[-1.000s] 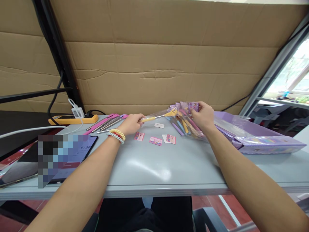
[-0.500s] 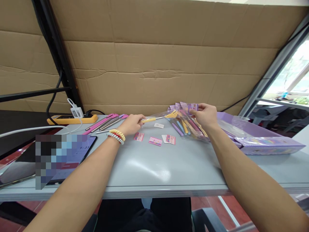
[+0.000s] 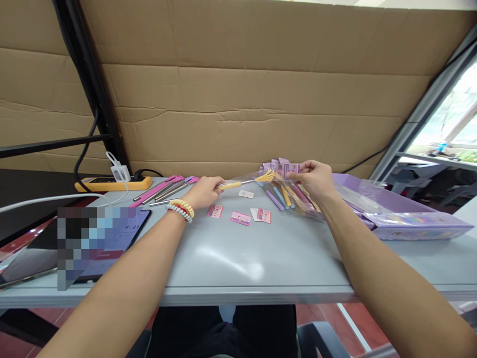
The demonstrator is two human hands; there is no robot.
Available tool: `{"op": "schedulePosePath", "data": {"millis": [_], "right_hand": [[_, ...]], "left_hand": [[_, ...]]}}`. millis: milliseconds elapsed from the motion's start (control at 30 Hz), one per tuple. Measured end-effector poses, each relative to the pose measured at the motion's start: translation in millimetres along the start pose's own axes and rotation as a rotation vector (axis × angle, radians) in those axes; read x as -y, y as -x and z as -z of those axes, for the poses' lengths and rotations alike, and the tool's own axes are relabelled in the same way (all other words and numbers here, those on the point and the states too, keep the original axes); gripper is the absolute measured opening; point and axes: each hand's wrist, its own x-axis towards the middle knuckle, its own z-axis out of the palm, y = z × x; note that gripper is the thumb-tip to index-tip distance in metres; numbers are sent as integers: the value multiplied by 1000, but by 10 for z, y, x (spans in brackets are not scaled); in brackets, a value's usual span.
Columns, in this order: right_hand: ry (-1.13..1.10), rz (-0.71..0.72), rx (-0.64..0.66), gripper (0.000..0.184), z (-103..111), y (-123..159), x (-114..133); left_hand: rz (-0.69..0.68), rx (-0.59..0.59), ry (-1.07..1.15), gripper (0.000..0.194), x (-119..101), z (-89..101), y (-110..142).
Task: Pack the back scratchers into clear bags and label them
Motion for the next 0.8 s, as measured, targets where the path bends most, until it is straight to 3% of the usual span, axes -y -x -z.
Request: {"op": "schedulePosePath", "data": {"millis": [300, 467, 800], "right_hand": [[-45, -33, 266, 36, 3, 113, 81], [-212, -56, 279, 23, -10, 25, 4], [-123, -74, 251, 14, -15, 16, -68]], "left_hand": [[29, 0, 8, 30, -7, 28, 10], [51, -5, -10, 31, 1, 23, 0], [47, 5, -40, 32, 9, 25, -1]]}}
